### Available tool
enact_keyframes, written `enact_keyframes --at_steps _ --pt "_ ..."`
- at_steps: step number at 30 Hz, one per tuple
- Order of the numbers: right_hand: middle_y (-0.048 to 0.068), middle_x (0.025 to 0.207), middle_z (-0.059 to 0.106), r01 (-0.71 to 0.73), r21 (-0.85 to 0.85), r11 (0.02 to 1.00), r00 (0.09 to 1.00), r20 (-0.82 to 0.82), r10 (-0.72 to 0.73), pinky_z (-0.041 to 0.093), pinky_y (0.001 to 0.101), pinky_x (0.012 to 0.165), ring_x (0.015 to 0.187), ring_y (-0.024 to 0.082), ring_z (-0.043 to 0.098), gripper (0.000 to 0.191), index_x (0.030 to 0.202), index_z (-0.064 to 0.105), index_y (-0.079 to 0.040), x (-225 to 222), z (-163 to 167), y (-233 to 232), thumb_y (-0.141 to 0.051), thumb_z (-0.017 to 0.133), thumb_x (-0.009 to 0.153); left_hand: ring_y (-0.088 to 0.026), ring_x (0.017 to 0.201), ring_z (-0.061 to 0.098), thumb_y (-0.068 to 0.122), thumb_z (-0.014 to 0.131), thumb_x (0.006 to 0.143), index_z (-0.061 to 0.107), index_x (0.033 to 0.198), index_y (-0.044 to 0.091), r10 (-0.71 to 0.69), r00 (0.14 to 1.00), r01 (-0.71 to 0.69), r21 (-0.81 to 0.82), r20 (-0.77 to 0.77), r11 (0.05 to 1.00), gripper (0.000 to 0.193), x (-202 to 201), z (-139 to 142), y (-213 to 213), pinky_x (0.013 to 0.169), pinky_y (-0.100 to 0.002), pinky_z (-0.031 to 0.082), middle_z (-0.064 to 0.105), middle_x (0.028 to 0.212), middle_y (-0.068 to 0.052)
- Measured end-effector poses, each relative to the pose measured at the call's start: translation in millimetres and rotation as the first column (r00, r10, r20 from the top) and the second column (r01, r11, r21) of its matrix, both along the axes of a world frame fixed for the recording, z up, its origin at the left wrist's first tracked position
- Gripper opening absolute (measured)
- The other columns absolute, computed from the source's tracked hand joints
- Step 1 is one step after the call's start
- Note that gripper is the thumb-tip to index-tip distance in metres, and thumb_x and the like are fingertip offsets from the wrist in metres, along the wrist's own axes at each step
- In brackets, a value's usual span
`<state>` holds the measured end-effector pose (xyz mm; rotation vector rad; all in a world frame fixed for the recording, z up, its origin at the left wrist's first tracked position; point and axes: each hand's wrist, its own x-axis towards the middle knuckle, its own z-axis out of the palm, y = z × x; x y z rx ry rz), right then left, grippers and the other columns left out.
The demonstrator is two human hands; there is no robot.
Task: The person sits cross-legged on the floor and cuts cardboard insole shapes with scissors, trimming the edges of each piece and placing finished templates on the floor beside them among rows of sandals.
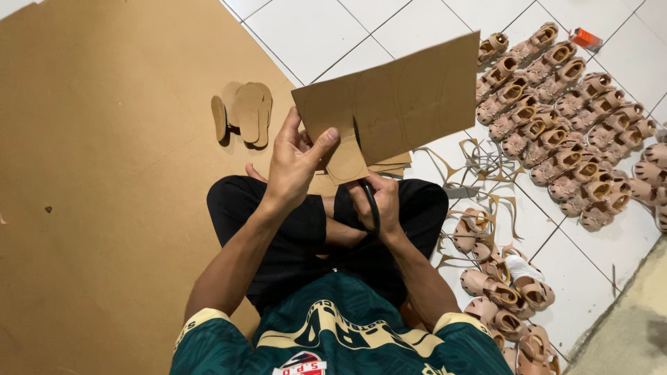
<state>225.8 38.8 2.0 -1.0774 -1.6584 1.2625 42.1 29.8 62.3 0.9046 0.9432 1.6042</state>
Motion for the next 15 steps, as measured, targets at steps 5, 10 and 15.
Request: enact_keyframes --at_steps 5,10,15 --pt "0.002 0.056 0.056 -0.130 -0.153 0.980 0.990 0.025 0.136 0.041 0.0246 0.045 0.047 0.008 0.052 0.027 0.094 0.069 0.002 6.5 7.1 1.9 -0.025 0.067 0.097 -0.012 0.087 0.070 0.018 0.070 0.104 0.061 0.129 0.001 0.078 0.960 -0.089 -0.030 -0.270 0.996 0.032 -14.1 -13.7 20.1 0.074 -0.025 0.058 0.073 0.102 -0.008" --pt "0.005 0.077 0.065 -0.179 0.049 0.983 0.983 0.049 0.176 0.049 0.0247 0.060 0.065 0.010 0.061 0.034 0.119 0.066 0.002 6.9 17.3 5.2 -0.023 0.064 0.097 -0.008 0.090 0.066 0.018 0.070 0.103 0.060 0.128 -0.001 0.065 0.978 -0.065 0.005 -0.196 0.998 0.033 -12.4 -21.4 15.5 0.073 -0.022 0.055 0.071 0.106 -0.006" --pt "0.007 0.074 0.066 -0.131 0.078 0.988 0.990 0.054 0.127 0.052 0.0276 0.063 0.067 0.012 0.065 0.038 0.116 0.066 0.003 -3.0 16.1 6.3 -0.029 0.064 0.096 -0.005 0.083 0.064 0.019 0.068 0.100 0.058 0.126 0.000 0.068 0.997 -0.072 -0.099 -0.045 0.993 0.034 -8.4 -11.6 9.2 0.063 -0.020 0.053 0.070 0.103 -0.004"
